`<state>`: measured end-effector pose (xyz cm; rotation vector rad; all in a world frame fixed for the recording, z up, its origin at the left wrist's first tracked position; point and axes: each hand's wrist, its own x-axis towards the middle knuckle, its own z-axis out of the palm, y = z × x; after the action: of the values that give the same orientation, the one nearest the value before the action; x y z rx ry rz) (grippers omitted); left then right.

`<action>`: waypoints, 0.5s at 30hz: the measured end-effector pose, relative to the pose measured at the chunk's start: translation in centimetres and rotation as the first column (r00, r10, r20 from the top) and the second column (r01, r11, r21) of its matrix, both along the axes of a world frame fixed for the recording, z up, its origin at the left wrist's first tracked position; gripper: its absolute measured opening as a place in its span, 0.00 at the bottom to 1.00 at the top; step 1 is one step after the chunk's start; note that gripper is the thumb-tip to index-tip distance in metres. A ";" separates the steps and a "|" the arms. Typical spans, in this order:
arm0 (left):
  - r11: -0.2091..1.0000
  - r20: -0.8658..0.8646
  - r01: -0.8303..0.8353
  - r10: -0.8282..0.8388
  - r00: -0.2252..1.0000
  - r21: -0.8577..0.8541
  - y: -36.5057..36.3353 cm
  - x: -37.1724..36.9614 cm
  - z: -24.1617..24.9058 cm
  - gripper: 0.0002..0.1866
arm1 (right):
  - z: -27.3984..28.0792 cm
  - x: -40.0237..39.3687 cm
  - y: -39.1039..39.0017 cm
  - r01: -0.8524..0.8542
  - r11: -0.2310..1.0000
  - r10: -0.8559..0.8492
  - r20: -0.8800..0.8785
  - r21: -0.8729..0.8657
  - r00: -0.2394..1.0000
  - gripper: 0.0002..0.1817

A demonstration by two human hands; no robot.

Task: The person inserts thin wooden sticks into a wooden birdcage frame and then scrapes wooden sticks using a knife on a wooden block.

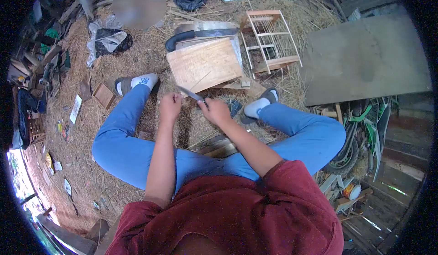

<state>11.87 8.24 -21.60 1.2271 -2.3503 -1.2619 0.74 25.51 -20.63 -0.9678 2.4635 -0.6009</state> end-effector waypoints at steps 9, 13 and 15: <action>0.999 -0.055 0.030 -0.033 0.998 -0.044 0.0 0.1 -0.1 0.10 | 0.8 -0.2 -1.0 0.029 0.999 -0.029 -0.011 0.023 1.000 0.30; 0.999 -0.066 0.006 -0.009 0.998 -0.046 0.2 -0.2 0.2 0.10 | 0.1 -0.6 -1.0 0.037 0.999 -0.040 -0.072 -0.040 0.997 0.28; 0.998 -0.058 0.017 -0.020 0.998 -0.054 0.4 -0.1 0.6 0.10 | -0.2 0.2 -1.1 0.128 0.991 -0.128 -0.009 -0.030 0.992 0.30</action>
<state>11.78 8.68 -21.02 1.1399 -2.3435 -1.2149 0.98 24.45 -20.80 -0.8304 2.5481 -0.6776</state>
